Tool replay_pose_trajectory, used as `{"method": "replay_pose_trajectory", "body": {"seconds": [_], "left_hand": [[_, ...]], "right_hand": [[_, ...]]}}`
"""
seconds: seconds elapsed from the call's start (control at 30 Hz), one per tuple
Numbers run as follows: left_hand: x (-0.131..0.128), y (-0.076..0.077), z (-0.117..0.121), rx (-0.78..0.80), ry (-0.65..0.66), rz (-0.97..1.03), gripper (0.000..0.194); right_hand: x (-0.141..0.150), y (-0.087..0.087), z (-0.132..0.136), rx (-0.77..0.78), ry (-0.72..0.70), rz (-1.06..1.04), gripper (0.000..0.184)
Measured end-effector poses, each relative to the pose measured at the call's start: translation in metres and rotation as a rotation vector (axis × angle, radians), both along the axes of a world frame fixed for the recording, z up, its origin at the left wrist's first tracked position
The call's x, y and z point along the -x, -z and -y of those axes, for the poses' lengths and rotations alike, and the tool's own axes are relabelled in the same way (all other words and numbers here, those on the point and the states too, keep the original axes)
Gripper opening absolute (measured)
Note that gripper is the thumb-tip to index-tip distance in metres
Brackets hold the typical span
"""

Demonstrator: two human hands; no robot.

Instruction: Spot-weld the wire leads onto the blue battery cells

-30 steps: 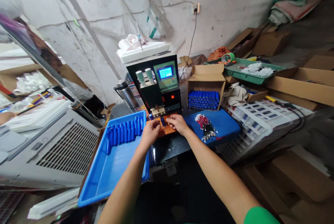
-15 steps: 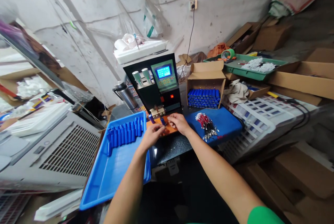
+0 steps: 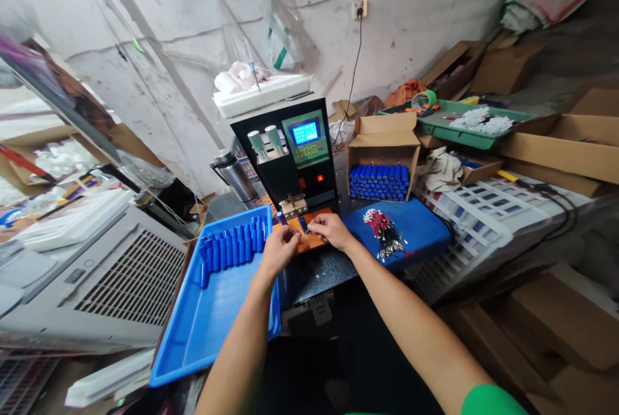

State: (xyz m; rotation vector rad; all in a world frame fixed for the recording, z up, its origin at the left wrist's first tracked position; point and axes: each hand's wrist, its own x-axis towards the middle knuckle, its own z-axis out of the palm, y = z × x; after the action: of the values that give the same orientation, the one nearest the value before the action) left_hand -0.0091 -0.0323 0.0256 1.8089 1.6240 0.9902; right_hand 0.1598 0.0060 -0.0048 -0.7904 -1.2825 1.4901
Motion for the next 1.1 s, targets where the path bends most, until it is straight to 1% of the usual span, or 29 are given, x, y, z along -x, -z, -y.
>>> {"method": "replay_pose_trajectory", "body": {"seconds": [0.07, 0.13, 0.2, 0.27, 0.33, 0.43, 0.53, 0.6, 0.63, 0.73, 0.83, 0.9, 1.0, 1.1], "left_hand": [[0.000, 0.003, -0.002, -0.077, -0.112, -0.028, 0.023], [-0.004, 0.006, -0.006, -0.090, -0.146, -0.020, 0.035], [-0.010, 0.011, -0.010, -0.068, -0.097, -0.014, 0.044], [-0.015, 0.015, -0.013, -0.037, -0.034, -0.029, 0.038], [-0.017, 0.019, -0.015, -0.027, -0.002, -0.071, 0.031], [-0.015, 0.022, -0.014, -0.095, 0.040, -0.179, 0.025], [-0.011, 0.020, -0.011, -0.158, 0.146, -0.222, 0.023], [-0.011, 0.015, -0.008, -0.138, 0.200, -0.149, 0.025], [-0.012, 0.012, -0.007, -0.123, 0.206, -0.090, 0.027], [-0.014, 0.004, -0.004, -0.101, 0.152, 0.087, 0.029], [-0.014, 0.000, -0.004, -0.069, 0.080, 0.178, 0.028], [-0.013, 0.001, -0.005, -0.057, 0.056, 0.208, 0.028], [-0.013, 0.005, -0.008, -0.086, 0.045, 0.211, 0.027], [-0.015, 0.010, -0.010, -0.096, 0.027, 0.207, 0.030]], "right_hand": [[-0.001, 0.001, -0.001, 0.063, 0.002, -0.068, 0.026], [-0.002, 0.003, -0.002, 0.096, 0.006, -0.120, 0.027], [-0.002, 0.005, -0.003, 0.113, 0.012, -0.171, 0.028], [-0.002, 0.007, -0.004, 0.136, 0.020, -0.232, 0.028], [-0.003, 0.007, -0.005, 0.164, 0.031, -0.302, 0.028], [-0.004, 0.004, -0.004, 0.200, 0.033, -0.412, 0.027], [-0.005, 0.001, -0.003, 0.220, 0.039, -0.475, 0.027], [-0.004, 0.000, -0.003, 0.221, 0.047, -0.481, 0.027], [-0.004, 0.000, -0.003, 0.221, 0.049, -0.480, 0.028], [-0.002, 0.001, -0.004, 0.231, 0.060, -0.469, 0.029], [0.000, 0.002, -0.005, 0.235, 0.077, -0.441, 0.030], [0.001, 0.003, -0.005, 0.223, 0.084, -0.418, 0.030], [0.002, 0.003, -0.004, 0.192, 0.091, -0.385, 0.031], [0.002, 0.002, -0.004, 0.182, 0.107, -0.353, 0.031]]}}
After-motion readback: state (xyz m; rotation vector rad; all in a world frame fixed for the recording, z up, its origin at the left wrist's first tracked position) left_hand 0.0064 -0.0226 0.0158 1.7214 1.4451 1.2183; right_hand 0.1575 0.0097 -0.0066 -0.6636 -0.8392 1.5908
